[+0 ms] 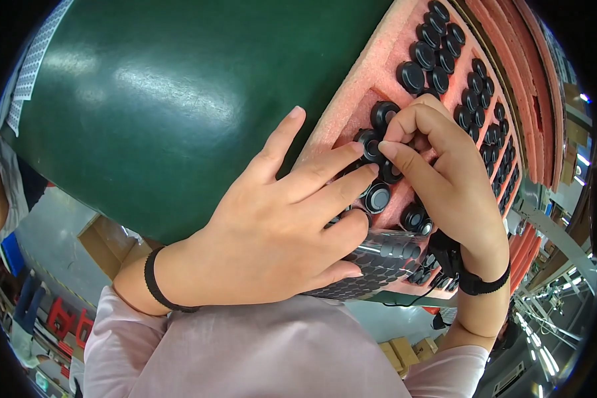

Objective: The person peels small circular stickers from a sheet and presses them onto the center of round black components held in a foam tray. After applying several stickers, the person picks up a component, presses it against the sticker sheet, and returns it to the tray.

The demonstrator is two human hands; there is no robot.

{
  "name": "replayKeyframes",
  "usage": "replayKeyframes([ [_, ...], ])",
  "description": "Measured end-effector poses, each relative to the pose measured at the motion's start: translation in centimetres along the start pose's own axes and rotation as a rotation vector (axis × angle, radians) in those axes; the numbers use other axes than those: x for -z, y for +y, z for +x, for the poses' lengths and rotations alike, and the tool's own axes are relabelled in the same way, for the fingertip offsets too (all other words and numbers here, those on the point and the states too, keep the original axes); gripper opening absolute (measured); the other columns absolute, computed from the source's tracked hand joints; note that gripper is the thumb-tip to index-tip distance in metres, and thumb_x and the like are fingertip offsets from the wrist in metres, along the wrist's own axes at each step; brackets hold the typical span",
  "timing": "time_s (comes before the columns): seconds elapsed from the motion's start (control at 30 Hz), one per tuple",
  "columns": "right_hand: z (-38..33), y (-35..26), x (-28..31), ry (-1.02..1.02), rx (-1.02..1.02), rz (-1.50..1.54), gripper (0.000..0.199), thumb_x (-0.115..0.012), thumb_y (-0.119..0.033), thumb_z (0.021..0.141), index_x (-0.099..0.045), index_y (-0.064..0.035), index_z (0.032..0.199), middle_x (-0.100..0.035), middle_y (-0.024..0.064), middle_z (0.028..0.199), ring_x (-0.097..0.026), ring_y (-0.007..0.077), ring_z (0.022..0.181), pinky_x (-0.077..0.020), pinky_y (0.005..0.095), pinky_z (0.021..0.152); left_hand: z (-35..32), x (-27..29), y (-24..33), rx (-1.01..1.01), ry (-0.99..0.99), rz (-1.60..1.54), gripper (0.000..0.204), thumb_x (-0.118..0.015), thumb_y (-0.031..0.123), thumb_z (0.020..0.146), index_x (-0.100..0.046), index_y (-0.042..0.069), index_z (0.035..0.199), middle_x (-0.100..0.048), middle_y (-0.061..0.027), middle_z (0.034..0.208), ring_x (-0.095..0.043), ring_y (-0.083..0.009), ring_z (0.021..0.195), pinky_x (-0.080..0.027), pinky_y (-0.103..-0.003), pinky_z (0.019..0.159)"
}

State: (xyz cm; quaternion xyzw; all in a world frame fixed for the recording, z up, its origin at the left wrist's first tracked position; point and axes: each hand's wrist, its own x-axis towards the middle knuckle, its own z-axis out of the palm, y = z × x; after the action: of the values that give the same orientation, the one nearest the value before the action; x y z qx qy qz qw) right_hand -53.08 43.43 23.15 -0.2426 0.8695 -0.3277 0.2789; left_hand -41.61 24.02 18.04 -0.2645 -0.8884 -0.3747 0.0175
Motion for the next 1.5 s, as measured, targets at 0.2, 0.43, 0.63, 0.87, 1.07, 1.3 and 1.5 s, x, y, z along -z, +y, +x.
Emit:
replayKeyframes([
  [0.2, 0.0, -0.1, -0.1, 0.012, -0.003, -0.034, 0.009, -0.067, 0.003, 0.092, -0.060, -0.0009, 0.096, -0.049, -0.0004, 0.091, -0.046, 0.0090, 0.081, -0.0384, 0.0229, 0.072, 0.0, -0.1, 0.1, 0.022, 0.000, -0.008, 0.045, -0.073, 0.056, 0.077, -0.066, 0.011, 0.079, -0.063, -0.0088, 0.138, -0.052, -0.0308, 0.138, -0.015, -0.069, 0.120],
  [0.43, 0.0, 0.1, -0.3, 0.015, 0.028, -0.072, 0.010, -0.067, 0.004, 0.092, -0.059, 0.0001, 0.096, -0.049, 0.0000, 0.091, -0.046, 0.0090, 0.080, -0.0389, 0.0229, 0.071, 0.0, 0.1, 0.2, 0.031, -0.007, -0.027, 0.044, -0.075, 0.054, 0.075, -0.066, 0.011, 0.082, -0.062, -0.0090, 0.139, -0.052, -0.0306, 0.139, -0.015, -0.069, 0.121],
  [0.63, 0.0, 0.2, -0.6, 0.057, 0.039, -0.101, 0.011, -0.068, 0.006, 0.090, -0.058, 0.0010, 0.094, -0.049, 0.0022, 0.091, -0.048, 0.0100, 0.079, -0.0410, 0.0238, 0.070, 0.1, 0.1, 0.2, 0.031, -0.013, -0.022, 0.044, -0.075, 0.054, 0.076, -0.066, 0.011, 0.083, -0.061, -0.0093, 0.141, -0.051, -0.0308, 0.140, -0.015, -0.069, 0.120],
  [0.87, -0.4, 0.2, -0.8, 0.190, 0.146, -0.227, 0.013, -0.069, 0.007, 0.087, -0.058, 0.0011, 0.092, -0.052, 0.0047, 0.090, -0.052, 0.0142, 0.080, -0.0429, 0.0259, 0.071, 0.0, 0.0, 0.1, 0.013, -0.005, -0.020, 0.044, -0.073, 0.053, 0.080, -0.065, 0.010, 0.082, -0.061, -0.0110, 0.141, -0.051, -0.0315, 0.140, -0.016, -0.069, 0.120],
  [1.07, -3.1, -0.6, 0.7, 0.090, 0.128, -0.106, 0.014, -0.071, 0.006, 0.082, -0.062, 0.0001, 0.091, -0.057, 0.0080, 0.090, -0.056, 0.0203, 0.083, -0.0451, 0.0303, 0.073, -0.1, -0.1, -0.2, -0.001, 0.052, -0.043, 0.044, -0.072, 0.052, 0.083, -0.063, 0.009, 0.079, -0.061, -0.0146, 0.139, -0.053, -0.0323, 0.138, -0.017, -0.069, 0.120],
  [1.3, -5.6, -2.0, 0.3, -0.069, 0.147, -0.024, 0.023, -0.079, 0.002, 0.075, -0.063, -0.0021, 0.091, -0.061, 0.0108, 0.093, -0.059, 0.0249, 0.085, -0.0463, 0.0341, 0.074, -0.1, -0.3, -0.1, -0.009, 0.117, -0.028, 0.039, -0.074, 0.044, 0.083, -0.059, 0.009, 0.074, -0.066, -0.0137, 0.130, -0.059, -0.0317, 0.130, -0.018, -0.069, 0.120],
  [1.5, -6.5, -2.1, -0.7, 0.012, 0.224, -0.195, 0.030, -0.085, -0.005, 0.071, -0.063, -0.0034, 0.091, -0.062, 0.0117, 0.092, -0.059, 0.0299, 0.084, -0.0470, 0.0384, 0.075, 0.0, -0.8, -0.1, -0.045, 0.173, -0.006, 0.034, -0.078, 0.036, 0.076, -0.056, 0.010, 0.071, -0.068, -0.0116, 0.125, -0.061, -0.0305, 0.128, -0.020, -0.069, 0.119],
])
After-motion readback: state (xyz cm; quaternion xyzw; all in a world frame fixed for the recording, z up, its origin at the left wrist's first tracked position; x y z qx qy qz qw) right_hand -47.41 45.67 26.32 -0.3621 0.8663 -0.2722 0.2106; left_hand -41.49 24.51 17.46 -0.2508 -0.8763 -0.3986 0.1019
